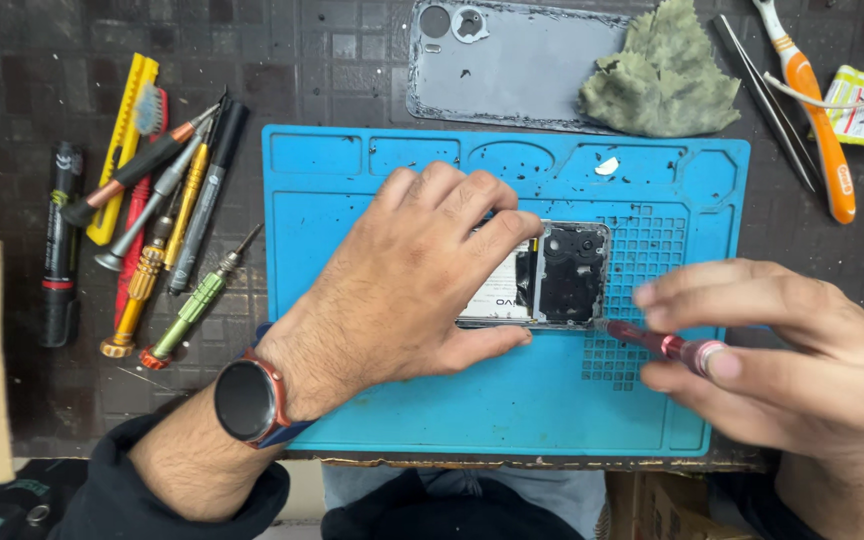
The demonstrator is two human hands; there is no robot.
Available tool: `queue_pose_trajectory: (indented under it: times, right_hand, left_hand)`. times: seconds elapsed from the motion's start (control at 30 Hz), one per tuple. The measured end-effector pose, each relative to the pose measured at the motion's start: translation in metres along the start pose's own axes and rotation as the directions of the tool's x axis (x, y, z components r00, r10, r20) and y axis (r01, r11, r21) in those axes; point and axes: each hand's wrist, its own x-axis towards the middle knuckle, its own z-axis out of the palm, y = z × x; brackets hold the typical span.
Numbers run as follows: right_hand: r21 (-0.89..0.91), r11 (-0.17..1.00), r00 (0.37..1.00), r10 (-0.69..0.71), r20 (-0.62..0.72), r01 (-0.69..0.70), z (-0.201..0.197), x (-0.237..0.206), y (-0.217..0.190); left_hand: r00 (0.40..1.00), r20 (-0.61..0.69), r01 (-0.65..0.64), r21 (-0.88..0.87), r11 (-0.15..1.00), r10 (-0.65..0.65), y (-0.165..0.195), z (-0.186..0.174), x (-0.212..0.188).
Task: The person disassembles a smartphone on a blue repair mat, using a screwdriver to unscrew and pry the back cover off the phone body. They then hold the cover aside and use tweezers to work on the exposed battery and internal components.
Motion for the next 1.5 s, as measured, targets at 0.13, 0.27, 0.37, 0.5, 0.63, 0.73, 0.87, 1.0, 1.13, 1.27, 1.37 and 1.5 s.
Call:
queue_pose_trajectory:
  times: [0.13,0.27,0.37,0.5,0.63,0.73,0.87,1.0,1.13,1.27,1.37,1.5]
  right_hand:
    - [0.045,0.998,0.999,0.051,0.016,-0.051,0.006,0.006,-0.004]
    - [0.009,1.0,1.0,0.001,-0.002,-0.001,0.005,0.009,-0.004]
    - [0.06,0.997,0.998,0.055,-0.006,-0.055,0.007,0.009,-0.01]
    - [0.027,0.994,0.994,0.103,-0.038,-0.102,0.008,0.013,-0.015]
    - [0.014,1.0,1.0,-0.006,0.007,0.006,0.004,0.015,-0.007]
    - [0.008,0.993,0.992,0.119,-0.036,-0.118,0.01,0.006,-0.013]
    - [-0.046,0.985,0.983,0.161,-0.093,-0.166,0.012,-0.003,-0.017]
    - [-0.06,0.994,0.99,0.09,-0.112,-0.097,0.013,0.001,-0.011]
    - [-0.053,0.993,0.988,0.095,-0.12,-0.102,0.017,0.004,-0.014]
    - [-0.067,0.99,0.982,0.114,-0.15,-0.125,0.021,-0.001,-0.014]
    - [-0.02,0.993,0.975,0.107,-0.195,-0.113,0.025,-0.006,-0.006]
    - [-0.045,0.994,0.97,0.085,-0.226,-0.097,0.024,-0.018,0.003]
  left_hand:
    - [1.0,-0.016,-0.009,0.014,1.0,0.009,0.0,-0.002,0.0]
    - [1.0,-0.016,-0.004,0.006,1.0,0.004,0.0,-0.002,0.0]
    - [1.0,-0.022,-0.002,-0.008,1.0,0.002,-0.001,-0.001,-0.001]
    - [1.0,-0.019,-0.002,0.015,1.0,0.002,-0.001,0.001,-0.001]
    - [1.0,-0.025,0.001,0.014,1.0,-0.001,0.001,0.0,0.0]
    - [0.999,-0.038,0.001,0.026,1.0,0.0,0.002,0.0,0.0]
    - [0.999,-0.042,0.006,0.004,1.0,-0.005,0.002,0.0,0.0]
    - [0.999,-0.027,0.022,0.001,1.0,-0.022,0.002,0.0,-0.001]
    - [0.998,-0.055,0.012,0.021,1.0,-0.011,0.0,0.002,0.0]
    - [0.998,-0.056,0.001,0.059,0.998,0.003,-0.001,0.004,0.001]
    - [0.998,-0.061,-0.007,0.067,0.998,0.011,-0.002,0.005,0.0]
    - [0.999,-0.045,0.005,0.024,1.0,-0.004,-0.004,0.005,0.0]
